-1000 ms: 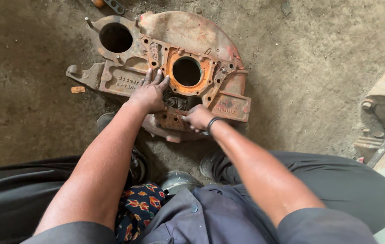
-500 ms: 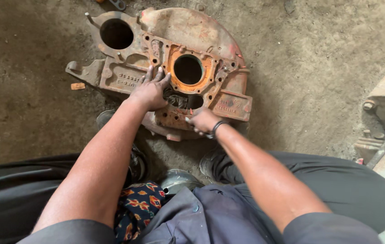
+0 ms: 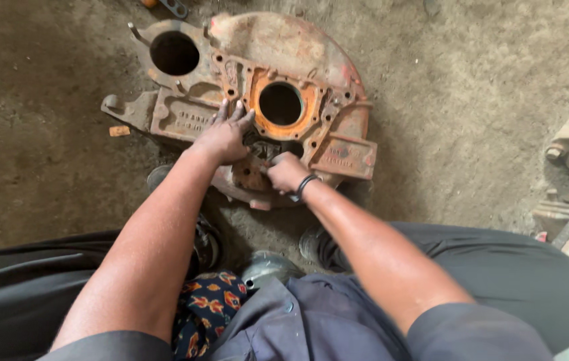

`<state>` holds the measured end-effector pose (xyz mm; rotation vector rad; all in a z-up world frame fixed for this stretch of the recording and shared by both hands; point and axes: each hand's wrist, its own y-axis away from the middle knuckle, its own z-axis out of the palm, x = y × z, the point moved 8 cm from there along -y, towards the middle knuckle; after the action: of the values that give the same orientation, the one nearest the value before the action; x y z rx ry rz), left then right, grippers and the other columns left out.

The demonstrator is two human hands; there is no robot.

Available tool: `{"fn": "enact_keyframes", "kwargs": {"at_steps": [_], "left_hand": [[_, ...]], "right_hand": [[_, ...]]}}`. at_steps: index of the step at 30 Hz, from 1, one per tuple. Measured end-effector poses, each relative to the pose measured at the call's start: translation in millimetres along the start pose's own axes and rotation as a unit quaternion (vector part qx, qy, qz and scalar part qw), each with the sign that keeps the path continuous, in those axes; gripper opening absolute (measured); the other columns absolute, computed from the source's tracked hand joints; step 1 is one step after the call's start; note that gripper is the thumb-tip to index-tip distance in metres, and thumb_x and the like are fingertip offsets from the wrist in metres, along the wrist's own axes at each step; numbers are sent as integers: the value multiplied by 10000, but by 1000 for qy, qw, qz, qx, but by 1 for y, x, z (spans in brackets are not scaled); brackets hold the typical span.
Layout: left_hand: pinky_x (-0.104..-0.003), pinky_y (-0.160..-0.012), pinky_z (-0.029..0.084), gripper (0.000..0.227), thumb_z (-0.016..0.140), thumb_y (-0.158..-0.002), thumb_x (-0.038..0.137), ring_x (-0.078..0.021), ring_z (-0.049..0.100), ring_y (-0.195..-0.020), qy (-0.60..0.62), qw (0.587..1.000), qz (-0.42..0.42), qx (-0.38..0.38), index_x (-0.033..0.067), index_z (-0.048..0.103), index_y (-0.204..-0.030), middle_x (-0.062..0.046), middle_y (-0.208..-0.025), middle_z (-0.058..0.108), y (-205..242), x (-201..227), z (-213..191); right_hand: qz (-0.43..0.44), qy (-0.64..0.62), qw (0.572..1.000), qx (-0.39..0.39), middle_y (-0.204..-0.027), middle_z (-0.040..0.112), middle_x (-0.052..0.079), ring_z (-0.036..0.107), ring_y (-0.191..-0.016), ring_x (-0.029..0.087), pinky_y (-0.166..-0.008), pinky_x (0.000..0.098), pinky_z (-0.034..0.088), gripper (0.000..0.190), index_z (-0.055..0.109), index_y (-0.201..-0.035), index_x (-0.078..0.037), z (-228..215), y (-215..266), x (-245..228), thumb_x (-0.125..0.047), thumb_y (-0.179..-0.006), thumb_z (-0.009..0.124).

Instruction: The person scrapes the surface of a rusty engine block with a metal tool, removing debris from the crevices and around the circular openings. The person works on the part while sitting on the floor.

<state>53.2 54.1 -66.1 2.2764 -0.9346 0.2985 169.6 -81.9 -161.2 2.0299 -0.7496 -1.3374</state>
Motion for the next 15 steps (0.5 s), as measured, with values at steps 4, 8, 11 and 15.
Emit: {"fn": "enact_keyframes", "kwargs": {"at_steps": [4, 8, 11, 15], "left_hand": [[-467, -1255, 156, 913, 680, -804, 205, -365, 31, -1578, 14, 1000, 6, 6, 236, 263, -1615, -96, -1704, 139, -2, -1, 5], [-446, -1264, 160, 884, 636, -804, 163, -381, 51, -1573, 15, 1000, 6, 11, 243, 287, -1613, -98, -1704, 162, 1, -2, 6], [-439, -1259, 154, 908, 640, -783, 146, -369, 44, -1573, 8, 1000, 13, 14, 245, 282, -1611, -100, -1700, 156, 0, 0, 0], [-433, -1257, 145, 913, 634, -780, 132, -358, 33, -1570, 10, 1000, 13, 10, 242, 272, -1611, -98, -1692, 147, 4, 2, 1]], "right_hand": [[6, -9, 1000, 3, -569, 608, 91, 572, -428, 192, -396, 368, 459, 159, 750, -956, -65, -2, 6, 29, -175, -898, 651], [-28, -39, 999, 25, -607, 651, 112, 623, -448, 199, -412, 367, 484, 193, 754, -935, 14, 10, -3, 16, -79, -867, 599], [15, -8, 1000, 18, -614, 656, 124, 620, -455, 212, -425, 372, 497, 192, 742, -933, 14, 4, 16, 9, -112, -881, 607], [-25, 57, 996, 66, -624, 682, 145, 656, -471, 209, -437, 363, 505, 248, 742, -978, -2, 6, 21, -13, -40, -803, 571]]}}
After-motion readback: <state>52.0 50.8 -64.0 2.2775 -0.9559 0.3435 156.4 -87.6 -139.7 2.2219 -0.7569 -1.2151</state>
